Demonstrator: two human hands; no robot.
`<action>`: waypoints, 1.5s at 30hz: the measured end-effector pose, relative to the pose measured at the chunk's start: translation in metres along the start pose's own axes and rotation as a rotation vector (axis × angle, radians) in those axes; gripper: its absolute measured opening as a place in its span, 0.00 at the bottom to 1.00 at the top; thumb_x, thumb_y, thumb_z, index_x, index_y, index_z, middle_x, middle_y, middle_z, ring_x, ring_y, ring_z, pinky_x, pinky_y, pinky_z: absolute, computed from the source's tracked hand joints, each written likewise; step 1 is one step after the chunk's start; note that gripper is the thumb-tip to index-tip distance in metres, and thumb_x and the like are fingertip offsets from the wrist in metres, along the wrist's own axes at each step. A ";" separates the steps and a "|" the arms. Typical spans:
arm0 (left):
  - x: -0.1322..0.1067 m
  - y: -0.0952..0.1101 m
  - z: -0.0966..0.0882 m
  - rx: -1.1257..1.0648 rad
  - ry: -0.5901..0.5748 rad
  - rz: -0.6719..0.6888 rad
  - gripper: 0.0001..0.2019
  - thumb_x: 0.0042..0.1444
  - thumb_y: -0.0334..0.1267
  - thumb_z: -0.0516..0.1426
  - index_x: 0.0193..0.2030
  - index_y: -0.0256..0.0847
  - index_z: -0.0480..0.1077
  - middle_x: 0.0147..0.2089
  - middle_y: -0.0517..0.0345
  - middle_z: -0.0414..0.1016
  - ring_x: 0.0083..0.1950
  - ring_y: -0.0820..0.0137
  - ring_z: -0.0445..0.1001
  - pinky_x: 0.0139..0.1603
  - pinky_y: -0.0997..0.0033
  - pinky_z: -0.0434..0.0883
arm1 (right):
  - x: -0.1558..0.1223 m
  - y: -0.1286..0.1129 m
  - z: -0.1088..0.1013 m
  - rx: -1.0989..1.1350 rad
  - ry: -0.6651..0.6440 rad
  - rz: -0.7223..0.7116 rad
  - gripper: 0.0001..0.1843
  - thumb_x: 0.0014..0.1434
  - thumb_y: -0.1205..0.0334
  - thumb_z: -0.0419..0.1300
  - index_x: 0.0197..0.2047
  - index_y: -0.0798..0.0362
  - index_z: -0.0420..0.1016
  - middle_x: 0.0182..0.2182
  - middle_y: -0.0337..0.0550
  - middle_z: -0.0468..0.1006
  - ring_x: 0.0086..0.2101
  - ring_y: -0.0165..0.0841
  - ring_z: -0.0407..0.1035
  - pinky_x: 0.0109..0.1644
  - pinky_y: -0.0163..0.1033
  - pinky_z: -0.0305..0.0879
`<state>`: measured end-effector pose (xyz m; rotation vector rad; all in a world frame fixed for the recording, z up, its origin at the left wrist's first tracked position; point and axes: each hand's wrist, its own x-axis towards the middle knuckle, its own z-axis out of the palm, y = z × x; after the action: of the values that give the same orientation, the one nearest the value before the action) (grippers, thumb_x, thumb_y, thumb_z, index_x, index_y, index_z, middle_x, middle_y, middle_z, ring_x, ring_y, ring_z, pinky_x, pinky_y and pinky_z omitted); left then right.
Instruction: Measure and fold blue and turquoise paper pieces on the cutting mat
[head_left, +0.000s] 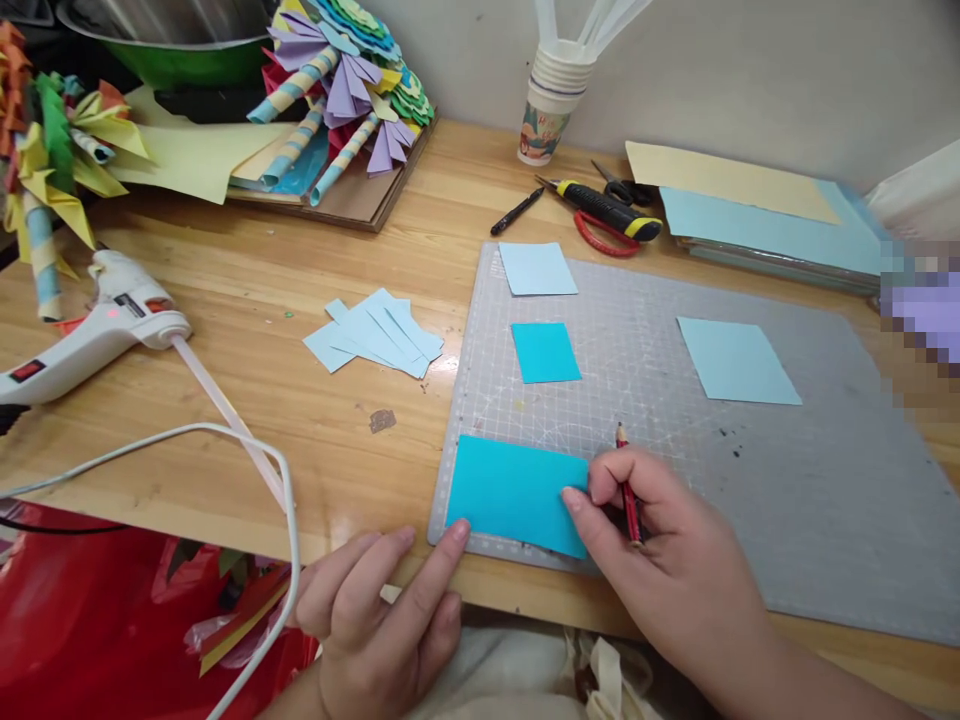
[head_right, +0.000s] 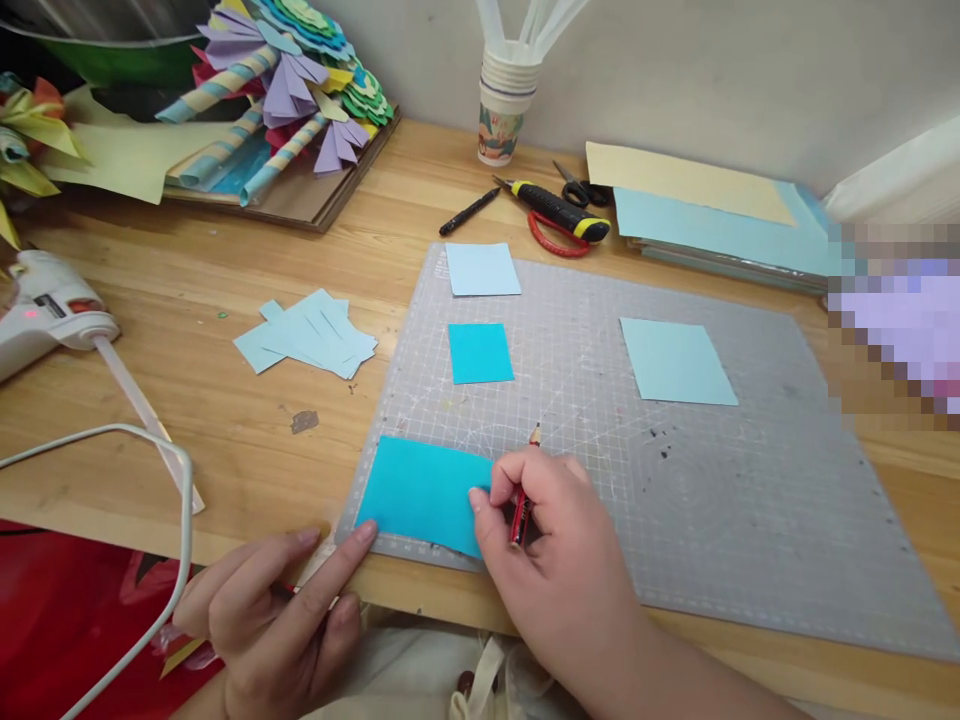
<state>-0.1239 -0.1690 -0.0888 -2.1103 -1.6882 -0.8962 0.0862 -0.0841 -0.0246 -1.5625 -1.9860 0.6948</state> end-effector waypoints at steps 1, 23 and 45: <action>0.000 0.000 -0.001 -0.003 -0.006 -0.005 0.25 0.58 0.40 0.53 0.64 0.56 0.63 0.43 0.50 0.63 0.41 0.63 0.64 0.40 0.61 0.64 | 0.000 0.001 0.000 -0.009 -0.001 -0.009 0.11 0.58 0.62 0.56 0.26 0.47 0.58 0.18 0.33 0.60 0.21 0.30 0.57 0.22 0.34 0.55; 0.050 0.007 -0.024 -0.382 0.004 -0.031 0.13 0.52 0.23 0.59 0.42 0.42 0.74 0.37 0.59 0.79 0.39 0.68 0.73 0.40 0.66 0.66 | 0.005 -0.008 -0.021 0.677 -0.153 0.249 0.12 0.62 0.58 0.56 0.30 0.47 0.57 0.26 0.35 0.68 0.26 0.28 0.62 0.29 0.32 0.63; 0.013 0.010 -0.012 -0.215 0.027 -0.121 0.15 0.50 0.22 0.61 0.43 0.42 0.75 0.39 0.55 0.71 0.40 0.67 0.70 0.43 0.63 0.64 | 0.018 -0.009 -0.012 0.317 -0.420 0.299 0.10 0.59 0.63 0.54 0.31 0.47 0.53 0.24 0.30 0.58 0.24 0.28 0.54 0.26 0.34 0.52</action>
<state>-0.1169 -0.1688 -0.0696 -2.1352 -1.7923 -1.1855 0.0843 -0.0675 -0.0084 -1.6247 -1.8059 1.4857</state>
